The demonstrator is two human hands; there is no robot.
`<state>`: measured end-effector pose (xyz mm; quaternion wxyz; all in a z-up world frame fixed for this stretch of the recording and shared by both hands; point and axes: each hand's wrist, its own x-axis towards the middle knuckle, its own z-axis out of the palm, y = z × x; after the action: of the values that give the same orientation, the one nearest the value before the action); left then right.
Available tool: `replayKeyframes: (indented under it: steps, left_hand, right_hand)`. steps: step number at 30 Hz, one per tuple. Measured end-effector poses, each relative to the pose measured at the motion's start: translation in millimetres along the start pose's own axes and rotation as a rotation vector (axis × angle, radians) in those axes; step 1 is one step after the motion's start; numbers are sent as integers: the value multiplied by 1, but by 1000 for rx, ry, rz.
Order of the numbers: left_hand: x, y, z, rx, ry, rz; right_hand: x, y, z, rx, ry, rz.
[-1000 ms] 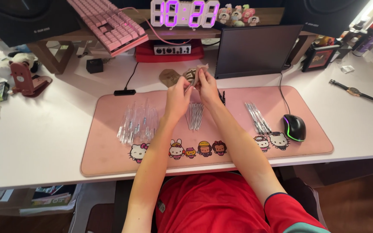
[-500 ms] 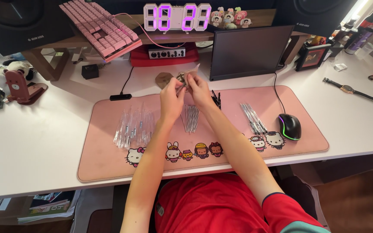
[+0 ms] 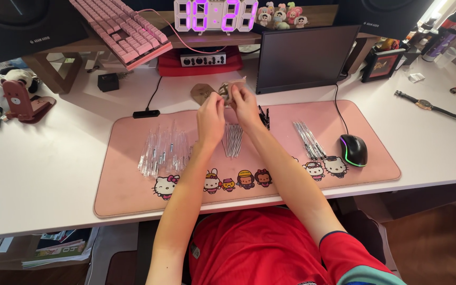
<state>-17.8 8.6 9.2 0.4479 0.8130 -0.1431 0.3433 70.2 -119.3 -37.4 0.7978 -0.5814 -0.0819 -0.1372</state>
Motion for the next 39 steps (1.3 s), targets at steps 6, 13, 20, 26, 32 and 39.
replayKeyframes:
  steps: [6, 13, 20, 26, 32, 39]
  left_hand:
    - [0, -9, -1, 12, -24, 24]
    - [0, 3, -4, -8, -66, 3]
    - [-5, -7, 6, 8, -11, 17]
    - [-2, -5, 2, -40, -36, 18]
    - [-4, 5, 2, -30, -34, 26]
    - [-3, -6, 1, 2, 19, 48]
  right_hand:
    - [-2, 1, -2, -116, -33, -23]
    - [-23, -54, 16, 11, 83, 6]
    - [-10, -8, -3, -89, -5, 6]
    - [-16, -30, 4, -4, 33, 0]
    - [-2, -24, -12, 68, 41, 28]
    - [-7, -5, 1, -9, -76, 23]
